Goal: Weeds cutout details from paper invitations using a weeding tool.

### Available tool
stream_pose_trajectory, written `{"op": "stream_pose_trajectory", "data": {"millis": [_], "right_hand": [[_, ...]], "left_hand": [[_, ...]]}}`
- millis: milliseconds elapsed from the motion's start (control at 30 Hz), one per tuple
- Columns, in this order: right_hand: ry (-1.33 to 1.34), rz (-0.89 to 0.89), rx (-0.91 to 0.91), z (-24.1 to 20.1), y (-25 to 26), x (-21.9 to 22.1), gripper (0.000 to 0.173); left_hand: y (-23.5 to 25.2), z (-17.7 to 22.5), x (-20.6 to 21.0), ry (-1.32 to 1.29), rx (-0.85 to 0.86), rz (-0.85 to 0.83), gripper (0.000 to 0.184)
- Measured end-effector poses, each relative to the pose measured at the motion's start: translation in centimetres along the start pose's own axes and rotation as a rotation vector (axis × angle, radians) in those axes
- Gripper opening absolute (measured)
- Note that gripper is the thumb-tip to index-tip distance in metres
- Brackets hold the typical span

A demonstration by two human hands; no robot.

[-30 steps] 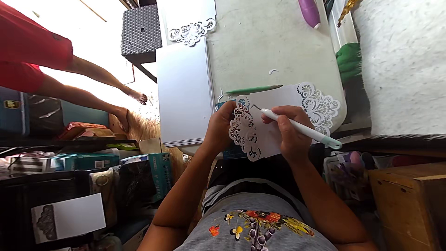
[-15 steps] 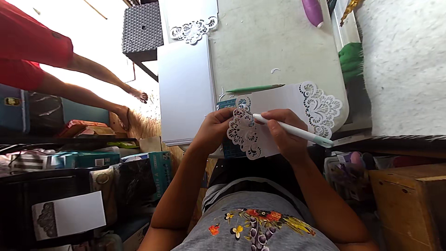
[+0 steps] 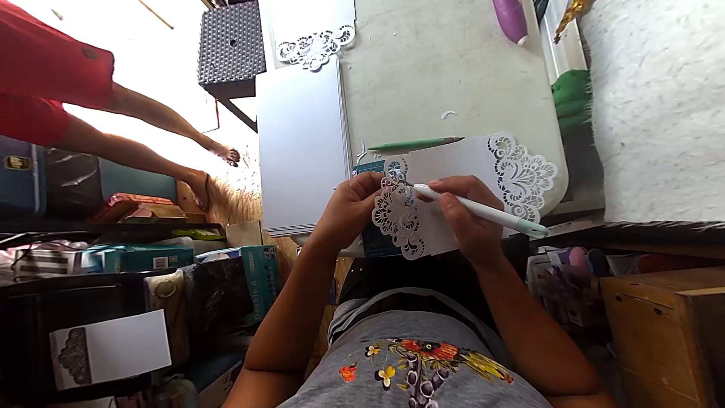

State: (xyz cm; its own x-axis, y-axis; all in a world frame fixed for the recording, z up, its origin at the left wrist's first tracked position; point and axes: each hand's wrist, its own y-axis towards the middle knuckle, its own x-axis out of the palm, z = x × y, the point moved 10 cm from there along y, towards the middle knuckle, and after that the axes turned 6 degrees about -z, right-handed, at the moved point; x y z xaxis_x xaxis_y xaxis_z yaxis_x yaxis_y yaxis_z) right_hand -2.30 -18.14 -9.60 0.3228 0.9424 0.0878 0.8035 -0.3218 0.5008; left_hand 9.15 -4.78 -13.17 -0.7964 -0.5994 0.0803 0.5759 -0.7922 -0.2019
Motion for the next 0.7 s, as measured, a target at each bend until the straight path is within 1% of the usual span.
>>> {"op": "stream_pose_trajectory", "data": {"millis": [100, 200, 400, 500, 533, 600, 633, 700], "right_hand": [[-0.001, 0.012, -0.003, 0.0, 0.0, -0.1, 0.018], [0.002, 0.015, 0.003, 0.0, -0.1, -0.2, 0.018], [-0.021, -0.003, 0.008, 0.1, 0.0, 0.1, 0.019], [-0.016, 0.006, 0.006, -0.1, 0.0, 0.0, 0.019], [-0.018, 0.009, 0.008, -0.1, 0.0, -0.1, 0.019], [-0.019, 0.018, 0.016, 0.0, -0.1, -0.2, 0.019], [-0.019, 0.026, 0.020, 0.0, -0.2, -0.2, 0.020], [-0.035, 0.036, 0.030, 0.2, -0.2, -0.3, 0.020]], "left_hand": [[0.0, 0.3, -0.1, 0.103, 0.004, 0.019, 0.012], [0.1, 0.7, -0.1, 0.172, 0.022, 0.014, 0.012], [0.1, 0.7, -0.2, 0.174, 0.048, 0.009, 0.013], [-0.1, 0.7, -0.6, 0.226, 0.030, 0.065, 0.009], [-0.2, 0.7, -0.8, 0.251, 0.021, 0.085, 0.011], [-0.8, 0.7, -1.0, 0.238, -0.028, 0.112, 0.024], [-1.4, 0.4, -1.0, 0.172, -0.081, 0.130, 0.028], [-2.1, -0.4, -0.6, -0.068, -0.179, 0.158, 0.039]]}}
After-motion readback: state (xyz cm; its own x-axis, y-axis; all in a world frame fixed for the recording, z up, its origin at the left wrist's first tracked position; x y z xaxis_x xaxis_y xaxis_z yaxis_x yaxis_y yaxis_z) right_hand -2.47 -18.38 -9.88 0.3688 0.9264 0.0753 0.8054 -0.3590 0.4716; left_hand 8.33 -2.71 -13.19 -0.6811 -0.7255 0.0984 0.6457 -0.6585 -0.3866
